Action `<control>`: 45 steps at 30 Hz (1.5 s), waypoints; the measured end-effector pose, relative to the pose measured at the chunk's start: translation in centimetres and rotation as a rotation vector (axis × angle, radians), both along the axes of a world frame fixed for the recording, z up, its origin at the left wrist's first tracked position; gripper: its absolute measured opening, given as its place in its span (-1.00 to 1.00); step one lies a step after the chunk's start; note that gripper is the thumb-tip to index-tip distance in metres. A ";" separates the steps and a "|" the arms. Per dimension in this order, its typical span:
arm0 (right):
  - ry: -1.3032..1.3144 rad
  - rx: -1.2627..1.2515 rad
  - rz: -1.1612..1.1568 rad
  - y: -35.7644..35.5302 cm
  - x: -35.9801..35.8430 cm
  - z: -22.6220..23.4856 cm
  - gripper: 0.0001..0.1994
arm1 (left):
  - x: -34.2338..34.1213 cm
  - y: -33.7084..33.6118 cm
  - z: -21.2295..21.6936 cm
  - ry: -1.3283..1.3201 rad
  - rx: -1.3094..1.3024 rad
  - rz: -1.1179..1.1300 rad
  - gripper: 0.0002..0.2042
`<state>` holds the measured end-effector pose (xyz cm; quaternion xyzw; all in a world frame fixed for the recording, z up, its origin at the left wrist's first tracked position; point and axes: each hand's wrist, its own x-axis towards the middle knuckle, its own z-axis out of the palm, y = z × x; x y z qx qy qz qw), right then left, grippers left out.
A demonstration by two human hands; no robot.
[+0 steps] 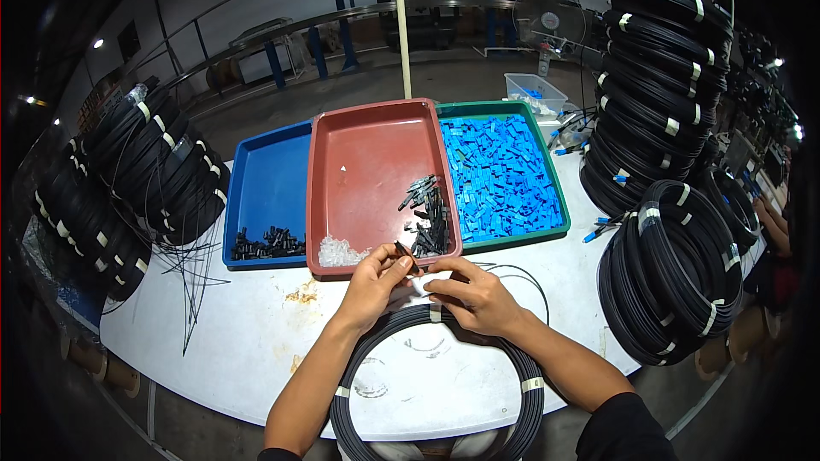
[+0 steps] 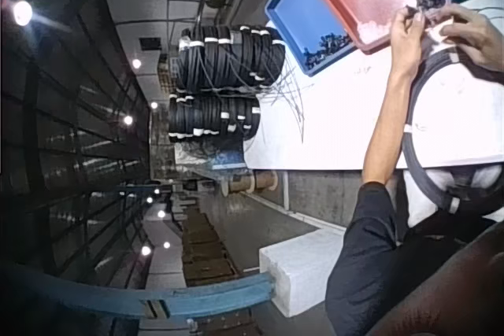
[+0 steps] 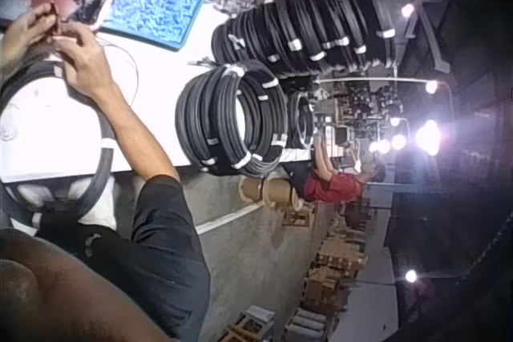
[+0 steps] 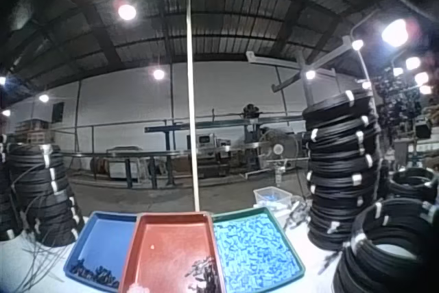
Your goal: The person attaches connector pieces from trays onto the ends of a coiled cable by hand, stacks the finished cable coil onto a pile, and attaches connector pieces onto another cable coil.
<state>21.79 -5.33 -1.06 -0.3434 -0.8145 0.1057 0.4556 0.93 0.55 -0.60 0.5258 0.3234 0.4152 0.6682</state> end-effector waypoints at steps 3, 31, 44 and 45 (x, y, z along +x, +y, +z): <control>-0.005 0.083 0.027 0.3 -0.1 0.0 -0.74 | -0.1 -0.2 -0.3 -0.003 0.094 0.013 -0.87; 0.044 0.087 0.020 0.4 0.2 -0.4 -0.82 | -0.3 -1.6 1.2 0.428 1.187 0.170 -0.81; 0.093 0.071 -0.020 0.4 0.3 -0.3 -0.69 | 0.0 -2.3 1.2 0.249 0.777 0.106 -0.72; 0.108 0.071 -0.015 0.4 0.3 -0.2 -0.67 | 0.0 -2.2 1.1 0.249 0.777 0.107 -0.72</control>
